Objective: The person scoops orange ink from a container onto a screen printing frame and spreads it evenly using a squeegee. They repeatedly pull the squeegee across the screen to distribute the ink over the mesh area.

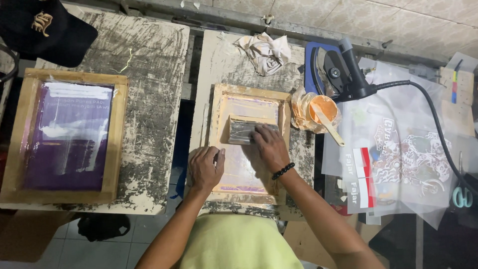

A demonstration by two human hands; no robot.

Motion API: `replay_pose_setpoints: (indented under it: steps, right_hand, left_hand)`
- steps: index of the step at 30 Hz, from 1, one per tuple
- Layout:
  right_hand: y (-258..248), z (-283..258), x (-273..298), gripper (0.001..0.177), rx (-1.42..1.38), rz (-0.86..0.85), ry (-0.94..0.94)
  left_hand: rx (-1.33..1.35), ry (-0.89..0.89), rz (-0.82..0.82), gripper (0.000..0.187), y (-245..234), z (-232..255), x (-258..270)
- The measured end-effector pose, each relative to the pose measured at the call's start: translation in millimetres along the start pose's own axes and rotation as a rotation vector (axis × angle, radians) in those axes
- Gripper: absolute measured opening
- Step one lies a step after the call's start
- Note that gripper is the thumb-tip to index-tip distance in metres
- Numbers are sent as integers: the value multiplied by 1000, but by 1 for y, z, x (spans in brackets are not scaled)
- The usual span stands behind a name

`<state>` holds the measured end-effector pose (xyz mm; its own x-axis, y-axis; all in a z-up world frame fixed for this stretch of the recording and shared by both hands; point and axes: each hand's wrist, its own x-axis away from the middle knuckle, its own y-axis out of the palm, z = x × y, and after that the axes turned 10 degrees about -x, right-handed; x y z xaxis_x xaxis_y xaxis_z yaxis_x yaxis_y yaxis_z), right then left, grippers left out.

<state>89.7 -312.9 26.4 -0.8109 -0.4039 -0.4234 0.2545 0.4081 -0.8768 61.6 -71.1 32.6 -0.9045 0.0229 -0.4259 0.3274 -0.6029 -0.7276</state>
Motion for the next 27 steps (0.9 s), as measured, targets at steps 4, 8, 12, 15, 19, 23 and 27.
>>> replay_pose_setpoints:
  steps: [4, 8, 12, 15, 19, 23, 27]
  right_hand:
    - [-2, -10, -2, 25, 114, -43, -1]
    - [-13, -25, 1, 25, 121, -98, 23]
    - [-14, 3, 5, 22, 30, -228, 111]
    - [-10, 28, -12, 18, 41, -248, 178]
    - [9, 48, -33, 19, 76, -275, 183]
    - [17, 40, -33, 34, 75, -301, 198]
    - [11, 24, -17, 38, 47, -338, 175]
  left_hand:
    - [-19, 12, 13, 36, 5, -5, 2]
    - [-12, 36, 29, 34, -1, -2, -1]
    - [14, 6, 6, 36, -3, 2, -2]
    - [15, 16, -1, 36, 0, 0, -1]
    - [2, 29, 2, 35, 0, -2, 2]
    - [-12, 19, -4, 34, 2, -5, 2]
    - [-9, 8, -9, 39, 1, 1, 1]
